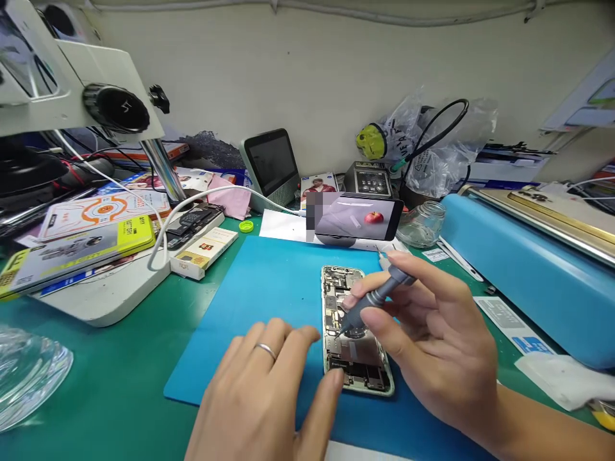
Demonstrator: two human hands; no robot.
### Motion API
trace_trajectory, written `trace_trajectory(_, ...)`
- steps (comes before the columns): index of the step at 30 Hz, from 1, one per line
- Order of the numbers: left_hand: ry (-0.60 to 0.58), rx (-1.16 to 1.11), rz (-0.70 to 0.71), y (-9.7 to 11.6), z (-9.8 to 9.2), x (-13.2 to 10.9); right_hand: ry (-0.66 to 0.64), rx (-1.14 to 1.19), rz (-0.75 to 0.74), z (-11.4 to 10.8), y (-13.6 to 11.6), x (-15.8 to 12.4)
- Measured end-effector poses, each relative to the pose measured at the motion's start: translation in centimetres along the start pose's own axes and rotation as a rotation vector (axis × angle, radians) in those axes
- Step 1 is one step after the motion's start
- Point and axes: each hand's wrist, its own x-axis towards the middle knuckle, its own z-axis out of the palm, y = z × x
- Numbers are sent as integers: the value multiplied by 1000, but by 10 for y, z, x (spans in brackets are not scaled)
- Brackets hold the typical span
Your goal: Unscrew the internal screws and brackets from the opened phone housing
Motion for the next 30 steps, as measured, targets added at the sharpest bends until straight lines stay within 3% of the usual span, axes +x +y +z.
trace_trajectory(7, -81, -85, -42, 5, 5, 12, -126, -77, -141, -11, -5, -8)
trace_trajectory(13, -138, -134, -19, 4, 7, 11, -72, -6, -117, -5, -5, -8)
trace_trajectory(30, -93, -155, 59, 0, 11, 9, -62, -11, -109, -4, -5, -10)
